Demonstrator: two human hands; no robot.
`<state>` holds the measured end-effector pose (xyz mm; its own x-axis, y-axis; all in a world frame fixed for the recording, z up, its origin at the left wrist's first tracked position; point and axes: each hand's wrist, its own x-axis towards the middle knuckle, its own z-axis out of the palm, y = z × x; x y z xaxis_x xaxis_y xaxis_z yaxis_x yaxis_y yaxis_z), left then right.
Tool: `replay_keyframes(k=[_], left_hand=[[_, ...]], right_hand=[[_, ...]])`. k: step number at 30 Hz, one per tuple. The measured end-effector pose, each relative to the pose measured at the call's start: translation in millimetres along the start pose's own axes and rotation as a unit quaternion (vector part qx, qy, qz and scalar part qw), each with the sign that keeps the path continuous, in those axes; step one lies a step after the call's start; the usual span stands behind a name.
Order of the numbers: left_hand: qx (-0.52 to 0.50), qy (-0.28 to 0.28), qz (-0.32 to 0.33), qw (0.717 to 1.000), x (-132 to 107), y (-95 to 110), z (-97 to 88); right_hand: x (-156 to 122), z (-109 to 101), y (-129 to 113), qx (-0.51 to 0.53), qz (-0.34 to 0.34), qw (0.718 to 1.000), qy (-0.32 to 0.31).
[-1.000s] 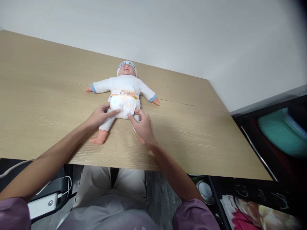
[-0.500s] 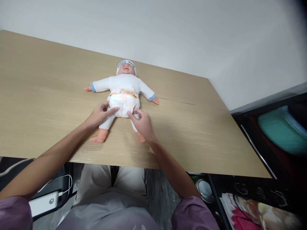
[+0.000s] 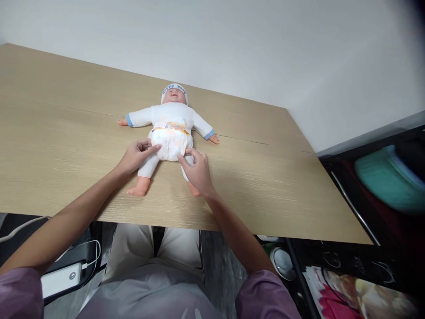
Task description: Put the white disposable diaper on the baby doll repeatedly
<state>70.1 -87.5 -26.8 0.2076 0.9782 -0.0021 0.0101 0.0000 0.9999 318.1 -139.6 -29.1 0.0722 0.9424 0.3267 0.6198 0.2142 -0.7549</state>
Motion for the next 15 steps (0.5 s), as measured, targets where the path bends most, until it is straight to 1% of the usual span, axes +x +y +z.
replay_keyframes(k=[2,4,7,9,12,14,15], left_hand=[[0.068,0.008,0.038,0.997,-3.6,-0.6,-2.1],[0.153,0.038,0.079,0.984,-7.1,-1.4,-4.2],[0.248,0.091,0.139,0.954,-9.6,-3.0,-6.7],[0.279,0.115,0.173,0.938,-8.6,-5.1,-8.1],[0.304,0.147,0.217,0.916,-3.6,-10.9,-10.6],[0.311,0.153,0.242,0.906,0.5,-15.8,-12.7],[0.313,0.145,0.249,0.905,2.2,-18.1,-13.6]], right_hand=[[-2.9,-1.0,-0.5,-0.043,-0.031,0.998,0.027],[-4.2,-2.1,1.2,-0.076,-0.060,0.994,0.042],[-3.1,-4.4,6.9,-0.085,-0.094,0.992,0.027],[-0.8,-6.5,11.6,-0.074,-0.110,0.991,0.017],[4.3,-10.5,19.4,-0.055,-0.126,0.989,0.048],[8.4,-12.2,25.1,-0.039,-0.140,0.987,0.074],[10.2,-12.2,27.9,-0.034,-0.147,0.986,0.076]])
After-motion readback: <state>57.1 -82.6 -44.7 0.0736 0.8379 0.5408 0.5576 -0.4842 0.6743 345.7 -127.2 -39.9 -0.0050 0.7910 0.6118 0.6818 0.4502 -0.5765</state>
